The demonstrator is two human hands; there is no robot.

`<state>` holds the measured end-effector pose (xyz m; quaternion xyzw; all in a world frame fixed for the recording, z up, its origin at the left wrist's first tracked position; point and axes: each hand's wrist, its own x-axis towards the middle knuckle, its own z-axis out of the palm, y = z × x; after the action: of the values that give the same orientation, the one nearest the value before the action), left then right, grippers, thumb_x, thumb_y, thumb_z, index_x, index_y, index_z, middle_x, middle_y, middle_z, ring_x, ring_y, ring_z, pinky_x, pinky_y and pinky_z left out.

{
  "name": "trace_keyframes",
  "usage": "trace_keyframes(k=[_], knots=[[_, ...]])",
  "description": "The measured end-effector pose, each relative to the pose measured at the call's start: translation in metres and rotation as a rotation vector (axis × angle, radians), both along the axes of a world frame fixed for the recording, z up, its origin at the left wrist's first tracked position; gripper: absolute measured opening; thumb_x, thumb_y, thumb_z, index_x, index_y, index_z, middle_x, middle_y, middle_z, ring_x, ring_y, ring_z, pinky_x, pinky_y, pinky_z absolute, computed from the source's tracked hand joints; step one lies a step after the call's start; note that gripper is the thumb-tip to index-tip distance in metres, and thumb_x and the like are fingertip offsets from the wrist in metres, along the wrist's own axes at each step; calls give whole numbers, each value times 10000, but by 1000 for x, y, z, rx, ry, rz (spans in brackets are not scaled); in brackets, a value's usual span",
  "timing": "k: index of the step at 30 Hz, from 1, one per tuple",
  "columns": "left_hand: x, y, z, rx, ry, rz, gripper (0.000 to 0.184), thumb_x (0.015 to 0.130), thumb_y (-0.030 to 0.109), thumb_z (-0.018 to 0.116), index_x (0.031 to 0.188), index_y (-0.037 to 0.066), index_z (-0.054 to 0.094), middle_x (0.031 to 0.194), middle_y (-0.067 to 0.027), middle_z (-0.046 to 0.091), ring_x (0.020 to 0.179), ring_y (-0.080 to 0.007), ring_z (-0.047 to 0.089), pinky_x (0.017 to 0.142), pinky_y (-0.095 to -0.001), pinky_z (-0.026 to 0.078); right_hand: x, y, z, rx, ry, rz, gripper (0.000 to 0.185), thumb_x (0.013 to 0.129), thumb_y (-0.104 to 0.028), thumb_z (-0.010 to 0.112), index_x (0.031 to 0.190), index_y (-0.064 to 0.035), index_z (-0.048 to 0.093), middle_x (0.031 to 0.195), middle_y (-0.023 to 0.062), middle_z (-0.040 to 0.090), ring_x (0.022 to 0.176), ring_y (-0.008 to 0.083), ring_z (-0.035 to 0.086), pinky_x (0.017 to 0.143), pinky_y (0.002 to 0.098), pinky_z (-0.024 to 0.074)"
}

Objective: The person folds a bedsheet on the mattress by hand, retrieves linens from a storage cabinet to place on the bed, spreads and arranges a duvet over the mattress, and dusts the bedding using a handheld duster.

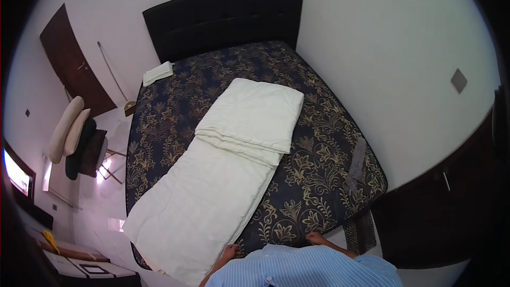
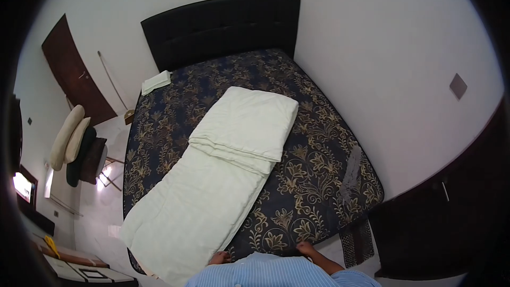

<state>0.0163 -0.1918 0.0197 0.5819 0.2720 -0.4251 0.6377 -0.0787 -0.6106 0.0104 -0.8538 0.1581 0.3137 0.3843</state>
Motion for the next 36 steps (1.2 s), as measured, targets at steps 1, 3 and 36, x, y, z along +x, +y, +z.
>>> trace_keyframes(k=[1, 3, 36], knots=[[0, -3, 5, -2, 1, -9, 272, 754, 235, 447, 871, 0, 518, 800, -145, 559, 678, -234, 544, 593, -335, 446, -15, -20, -2, -267, -21, 361, 131, 639, -150, 548, 744, -93, 601, 710, 90, 579, 597, 232, 556, 547, 342, 439], [-2, -4, 18, 383, -422, -248, 298, 718, 261, 480, 814, -12, 548, 764, -158, 564, 699, -211, 550, 582, -319, 437, -41, -62, -14, -310, 1, 438, 137, 623, -149, 554, 742, -100, 601, 714, 89, 580, 612, 237, 555, 552, 349, 438], [-222, -167, 10, 566, -47, 240, 352, 746, 319, 489, 890, 0, 535, 712, -77, 563, 610, -152, 534, 572, -273, 438, 264, -150, -47, 910, 227, -863, 737, 636, -616, 471, 1116, -71, 343, 1041, 90, 465, 924, 198, 471, 762, 339, 366]])
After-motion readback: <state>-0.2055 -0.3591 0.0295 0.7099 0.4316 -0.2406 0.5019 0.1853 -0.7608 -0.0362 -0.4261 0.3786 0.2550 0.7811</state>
